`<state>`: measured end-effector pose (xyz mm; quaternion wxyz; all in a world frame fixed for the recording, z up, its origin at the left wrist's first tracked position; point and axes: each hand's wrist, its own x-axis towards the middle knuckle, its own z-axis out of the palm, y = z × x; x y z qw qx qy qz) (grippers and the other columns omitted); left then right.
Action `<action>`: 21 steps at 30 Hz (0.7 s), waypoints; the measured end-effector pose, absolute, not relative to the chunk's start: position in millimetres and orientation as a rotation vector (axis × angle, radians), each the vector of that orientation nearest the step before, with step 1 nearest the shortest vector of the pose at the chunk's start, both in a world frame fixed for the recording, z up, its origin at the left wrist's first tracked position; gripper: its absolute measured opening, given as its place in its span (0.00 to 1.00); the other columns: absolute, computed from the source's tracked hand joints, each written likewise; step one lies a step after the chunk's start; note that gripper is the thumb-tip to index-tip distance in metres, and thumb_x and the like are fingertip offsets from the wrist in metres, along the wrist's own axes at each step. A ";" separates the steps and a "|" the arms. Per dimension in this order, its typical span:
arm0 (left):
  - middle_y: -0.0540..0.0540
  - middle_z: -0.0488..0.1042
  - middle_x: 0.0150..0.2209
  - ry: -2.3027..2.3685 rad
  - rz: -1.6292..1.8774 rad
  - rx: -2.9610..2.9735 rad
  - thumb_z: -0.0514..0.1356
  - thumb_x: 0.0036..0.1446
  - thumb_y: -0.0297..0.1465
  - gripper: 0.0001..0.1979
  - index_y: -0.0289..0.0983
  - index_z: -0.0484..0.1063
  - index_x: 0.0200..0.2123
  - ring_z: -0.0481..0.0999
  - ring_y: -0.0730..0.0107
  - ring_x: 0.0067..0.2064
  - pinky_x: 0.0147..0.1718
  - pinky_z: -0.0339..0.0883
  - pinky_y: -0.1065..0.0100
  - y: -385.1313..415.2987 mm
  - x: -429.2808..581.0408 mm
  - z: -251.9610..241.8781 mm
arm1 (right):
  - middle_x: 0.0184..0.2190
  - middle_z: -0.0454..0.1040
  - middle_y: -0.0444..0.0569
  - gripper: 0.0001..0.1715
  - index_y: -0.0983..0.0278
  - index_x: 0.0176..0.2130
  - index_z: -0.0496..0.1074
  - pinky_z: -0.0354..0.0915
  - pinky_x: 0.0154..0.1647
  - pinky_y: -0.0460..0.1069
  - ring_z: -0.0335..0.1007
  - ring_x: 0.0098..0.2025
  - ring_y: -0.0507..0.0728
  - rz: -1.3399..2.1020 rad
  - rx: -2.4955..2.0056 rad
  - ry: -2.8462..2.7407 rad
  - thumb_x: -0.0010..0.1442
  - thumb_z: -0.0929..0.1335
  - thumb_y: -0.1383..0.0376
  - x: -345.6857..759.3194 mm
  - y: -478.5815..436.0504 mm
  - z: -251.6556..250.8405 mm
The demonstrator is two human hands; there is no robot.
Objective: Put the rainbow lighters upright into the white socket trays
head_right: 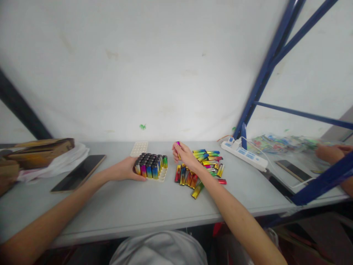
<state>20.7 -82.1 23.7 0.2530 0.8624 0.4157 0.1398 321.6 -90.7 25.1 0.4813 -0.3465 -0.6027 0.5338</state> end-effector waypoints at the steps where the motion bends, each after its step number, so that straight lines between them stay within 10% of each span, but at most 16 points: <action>1: 0.45 0.83 0.48 1.129 0.381 2.349 0.73 0.44 0.53 0.36 0.37 0.74 0.50 0.82 0.51 0.49 0.48 0.75 0.61 -81.9 20.7 23.6 | 0.22 0.52 0.34 0.33 0.58 0.34 0.62 0.52 0.22 0.45 0.48 0.20 0.49 1.296 -0.875 -1.456 0.59 0.69 0.33 319.0 -91.9 25.0; 14: 0.46 0.84 0.48 1.125 0.415 2.351 0.74 0.43 0.53 0.36 0.38 0.76 0.51 0.81 0.49 0.50 0.49 0.75 0.61 -83.1 22.8 24.0 | 0.21 0.54 0.40 0.18 0.59 0.23 0.56 0.48 0.28 0.49 0.52 0.26 0.52 0.554 -1.281 -1.664 0.60 0.61 0.54 310.8 -96.4 16.7; 21: 0.46 0.84 0.46 1.098 0.425 2.361 0.74 0.43 0.52 0.34 0.38 0.76 0.49 0.82 0.52 0.47 0.46 0.75 0.63 -82.4 21.9 23.8 | 0.22 0.60 0.40 0.24 0.59 0.27 0.59 0.53 0.30 0.48 0.57 0.27 0.53 0.482 -1.278 -1.711 0.67 0.61 0.47 315.1 -94.8 20.7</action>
